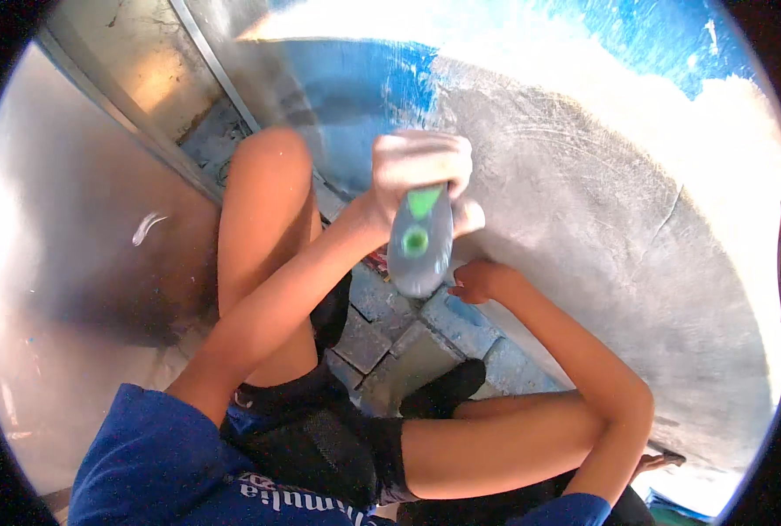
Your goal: The person scrapes blue paint and plaster from a concrete wall using a hand-held scraper, occasionally pouring water from a plastic bottle to wet the surface.
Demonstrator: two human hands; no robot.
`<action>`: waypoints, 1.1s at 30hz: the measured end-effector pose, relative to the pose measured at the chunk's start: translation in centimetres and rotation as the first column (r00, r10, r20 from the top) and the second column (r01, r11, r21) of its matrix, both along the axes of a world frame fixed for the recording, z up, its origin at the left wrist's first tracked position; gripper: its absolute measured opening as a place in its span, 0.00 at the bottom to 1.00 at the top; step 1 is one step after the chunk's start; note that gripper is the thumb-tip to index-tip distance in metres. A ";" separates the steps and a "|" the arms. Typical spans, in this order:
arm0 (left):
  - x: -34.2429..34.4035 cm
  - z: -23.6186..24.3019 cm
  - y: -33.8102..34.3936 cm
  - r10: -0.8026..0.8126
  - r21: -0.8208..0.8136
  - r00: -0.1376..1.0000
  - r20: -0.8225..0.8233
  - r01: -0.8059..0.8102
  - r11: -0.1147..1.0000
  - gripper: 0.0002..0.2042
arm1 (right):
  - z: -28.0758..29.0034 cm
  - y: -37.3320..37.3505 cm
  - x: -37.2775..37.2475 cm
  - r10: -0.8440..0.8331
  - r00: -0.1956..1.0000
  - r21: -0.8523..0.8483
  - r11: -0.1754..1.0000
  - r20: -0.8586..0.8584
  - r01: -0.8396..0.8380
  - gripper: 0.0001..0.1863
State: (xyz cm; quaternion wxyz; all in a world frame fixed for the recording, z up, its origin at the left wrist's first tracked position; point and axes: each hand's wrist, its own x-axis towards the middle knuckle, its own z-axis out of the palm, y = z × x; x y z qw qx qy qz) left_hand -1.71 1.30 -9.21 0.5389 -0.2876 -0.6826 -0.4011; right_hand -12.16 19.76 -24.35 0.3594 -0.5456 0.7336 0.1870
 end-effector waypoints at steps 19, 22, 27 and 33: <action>-0.9 -3.3 4.6 -0.017 -0.377 0.997 0.070 0.042 0.925 0.20 | 1.1 0.0 -0.9 0.101 0.991 0.031 0.995 -0.083 -0.099 0.24; -1.4 -5.7 3.6 0.090 -0.381 0.992 0.091 -0.049 0.923 0.20 | 2.0 -1.0 0.2 0.120 0.988 0.063 0.991 -0.095 -0.115 0.25; -3.4 -6.5 3.5 0.251 -0.282 0.915 0.317 -0.162 0.946 0.20 | 0.9 0.8 -0.7 0.165 0.980 0.098 0.983 -0.115 -0.155 0.24; 0.5 -4.5 4.4 0.162 -0.187 0.804 0.573 -0.065 0.980 0.21 | 1.7 0.0 -0.5 0.097 0.993 0.047 0.994 -0.068 -0.094 0.22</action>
